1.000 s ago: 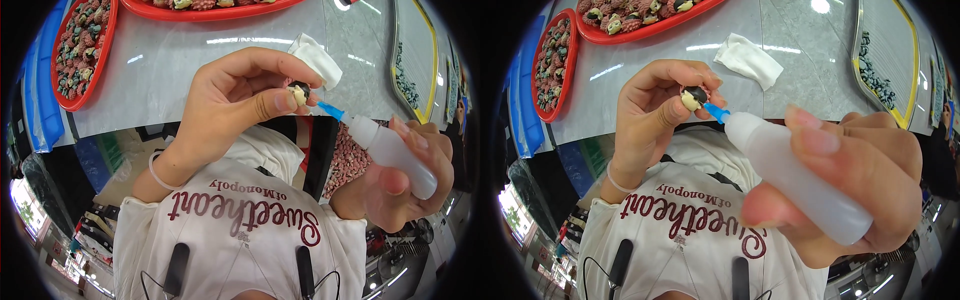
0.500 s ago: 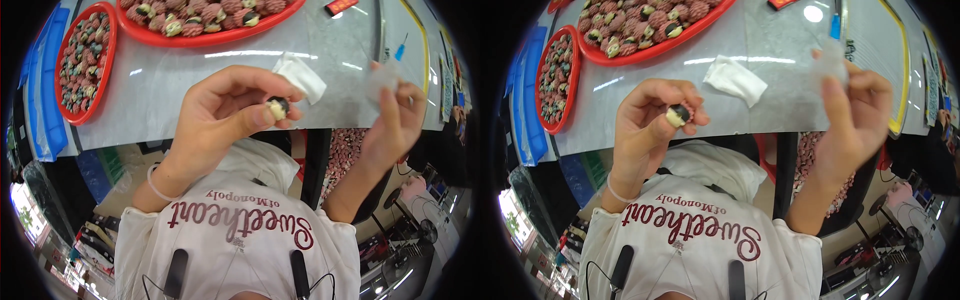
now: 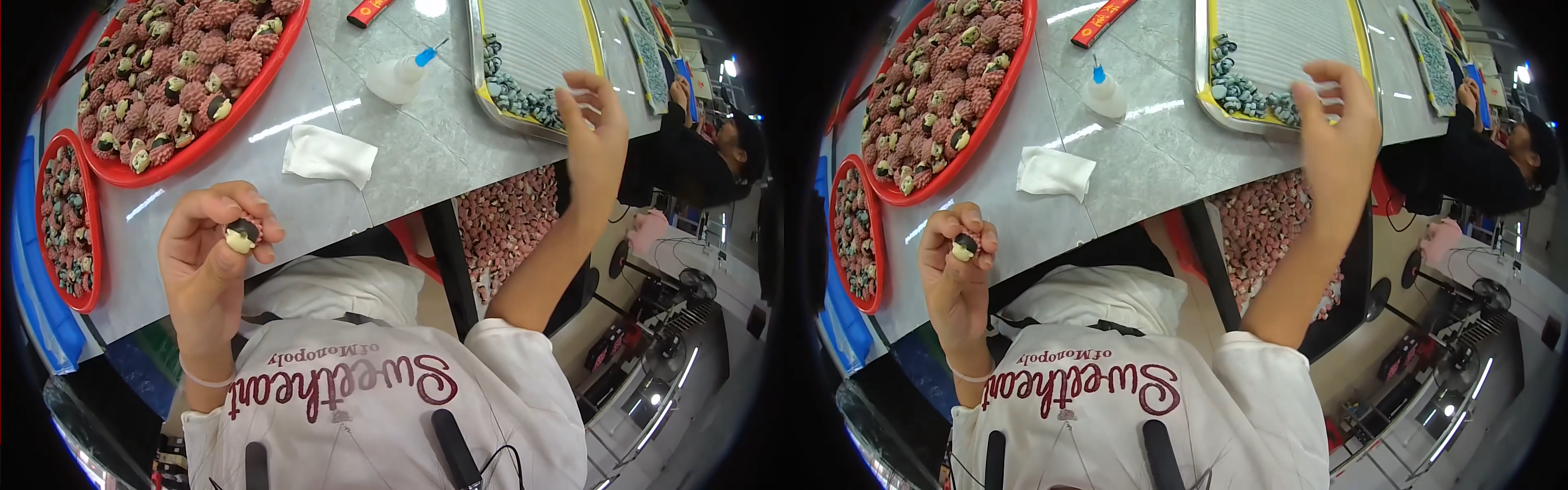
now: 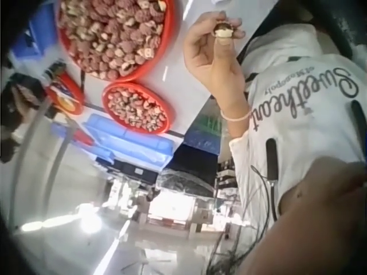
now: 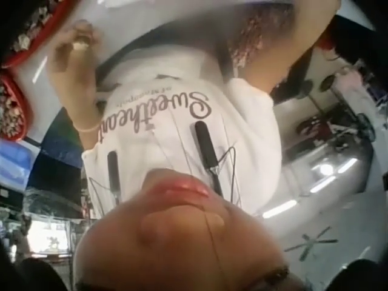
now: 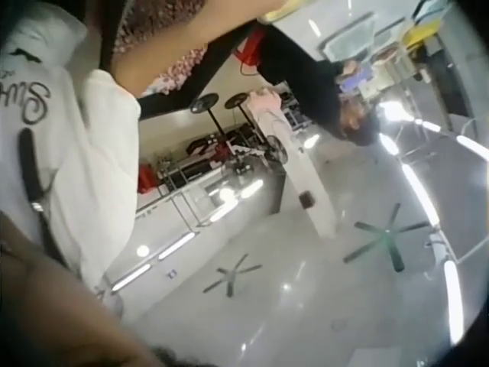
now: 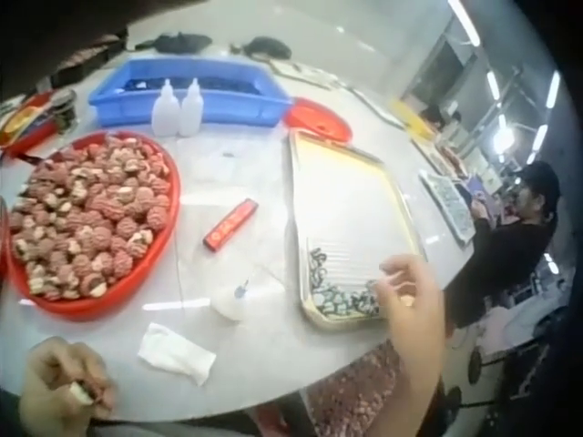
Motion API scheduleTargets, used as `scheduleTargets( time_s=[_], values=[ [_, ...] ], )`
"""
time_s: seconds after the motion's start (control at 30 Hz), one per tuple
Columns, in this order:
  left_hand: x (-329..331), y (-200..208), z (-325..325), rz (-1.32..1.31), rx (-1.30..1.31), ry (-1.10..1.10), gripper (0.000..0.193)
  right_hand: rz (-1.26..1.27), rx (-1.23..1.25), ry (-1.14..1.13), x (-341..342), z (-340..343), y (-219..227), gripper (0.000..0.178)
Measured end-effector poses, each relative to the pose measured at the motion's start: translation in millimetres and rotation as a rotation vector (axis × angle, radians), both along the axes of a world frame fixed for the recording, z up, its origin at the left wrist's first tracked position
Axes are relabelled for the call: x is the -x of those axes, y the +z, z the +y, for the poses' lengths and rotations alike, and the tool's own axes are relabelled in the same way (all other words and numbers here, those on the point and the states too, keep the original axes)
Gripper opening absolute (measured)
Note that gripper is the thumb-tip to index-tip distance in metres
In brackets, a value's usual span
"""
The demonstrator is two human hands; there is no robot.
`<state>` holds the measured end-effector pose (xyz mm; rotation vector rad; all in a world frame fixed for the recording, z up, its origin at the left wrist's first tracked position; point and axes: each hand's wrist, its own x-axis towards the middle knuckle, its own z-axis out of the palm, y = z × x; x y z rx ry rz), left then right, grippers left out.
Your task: The person assembles small figurines by applying glue from a squeeze bottle onto a figurine piece, attaching a second piece by hand, and placing the assembled figurine into a tray.
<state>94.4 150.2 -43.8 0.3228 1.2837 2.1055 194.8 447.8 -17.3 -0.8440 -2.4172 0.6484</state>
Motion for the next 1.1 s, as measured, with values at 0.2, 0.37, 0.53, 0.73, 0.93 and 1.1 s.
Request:
scheduleTargets(
  time_s=[0.2,0.37,0.53,0.73,0.93,1.1],
  values=[
    [2.0,-1.6,7.4,0.008,-0.004,-0.006,0.030,-0.193,-0.112,0.063,7.0,24.4,-18.1,0.011],
    [3.2,-3.1,4.0,0.038,-0.026,0.005,0.029,-0.152,-0.104,0.190,10.2,17.7,-15.5,0.014],
    [2.2,-1.0,6.5,-0.028,-0.073,-0.039,0.028,0.428,0.680,0.235,-4.0,-11.0,3.4,0.020],
    [-3.2,3.2,22.6,-0.098,-0.144,-0.130,0.029,0.518,1.166,0.678,0.8,-54.5,-6.8,0.023],
    [-8.4,0.1,23.2,-0.096,-0.131,-0.135,0.036,0.418,1.445,0.700,11.9,-98.7,-10.8,0.024],
    [-9.8,-1.5,21.7,-0.103,-0.155,-0.138,0.037,0.434,0.945,0.653,13.9,-131.2,1.2,0.027]
  ],
)
